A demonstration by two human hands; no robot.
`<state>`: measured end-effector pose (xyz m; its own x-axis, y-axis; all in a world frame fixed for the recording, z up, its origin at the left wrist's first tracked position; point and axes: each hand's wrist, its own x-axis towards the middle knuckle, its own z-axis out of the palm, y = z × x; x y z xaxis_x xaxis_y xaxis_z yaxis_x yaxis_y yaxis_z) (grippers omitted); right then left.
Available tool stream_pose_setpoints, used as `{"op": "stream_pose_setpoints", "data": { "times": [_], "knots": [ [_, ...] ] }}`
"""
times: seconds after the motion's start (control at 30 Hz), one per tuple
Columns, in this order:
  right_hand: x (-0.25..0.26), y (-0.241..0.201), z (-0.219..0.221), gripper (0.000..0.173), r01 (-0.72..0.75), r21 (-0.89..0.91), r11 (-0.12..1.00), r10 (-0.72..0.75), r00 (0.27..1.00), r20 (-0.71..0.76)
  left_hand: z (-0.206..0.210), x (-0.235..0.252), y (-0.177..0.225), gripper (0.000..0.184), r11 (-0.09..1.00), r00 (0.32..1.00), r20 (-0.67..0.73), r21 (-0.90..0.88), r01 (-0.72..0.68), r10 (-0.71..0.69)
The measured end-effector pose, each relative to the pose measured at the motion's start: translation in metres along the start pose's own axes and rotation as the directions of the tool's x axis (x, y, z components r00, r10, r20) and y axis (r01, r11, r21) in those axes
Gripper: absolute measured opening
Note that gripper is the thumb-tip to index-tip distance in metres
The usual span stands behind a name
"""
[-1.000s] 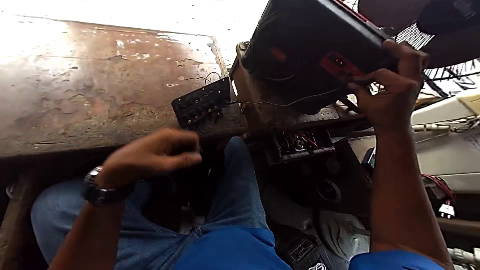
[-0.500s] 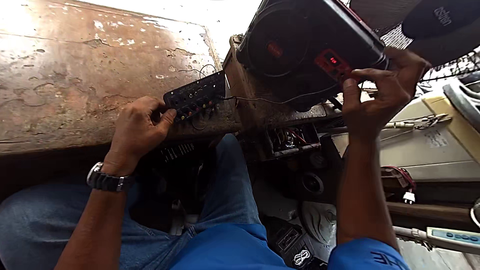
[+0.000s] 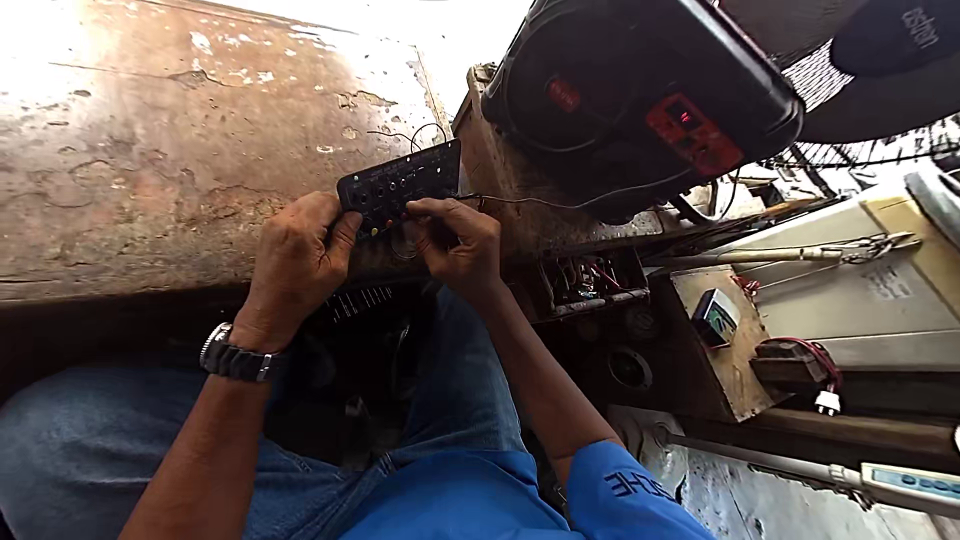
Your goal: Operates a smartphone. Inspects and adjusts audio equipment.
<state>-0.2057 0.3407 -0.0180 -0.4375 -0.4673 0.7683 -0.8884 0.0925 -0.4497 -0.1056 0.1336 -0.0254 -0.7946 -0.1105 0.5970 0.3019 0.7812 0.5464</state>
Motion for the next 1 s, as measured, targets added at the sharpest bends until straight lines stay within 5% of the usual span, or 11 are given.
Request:
{"op": "stream_pose_setpoints", "data": {
  "times": [1.0],
  "knots": [
    [-0.0064, 0.009, 0.0085, 0.021, -0.012, -0.02, 1.0, 0.013, 1.0, 0.028, -0.0003, -0.0001, -0.0026, 0.029, 0.998, 0.998, 0.015, -0.015, -0.065, 0.066]
  ]
}}
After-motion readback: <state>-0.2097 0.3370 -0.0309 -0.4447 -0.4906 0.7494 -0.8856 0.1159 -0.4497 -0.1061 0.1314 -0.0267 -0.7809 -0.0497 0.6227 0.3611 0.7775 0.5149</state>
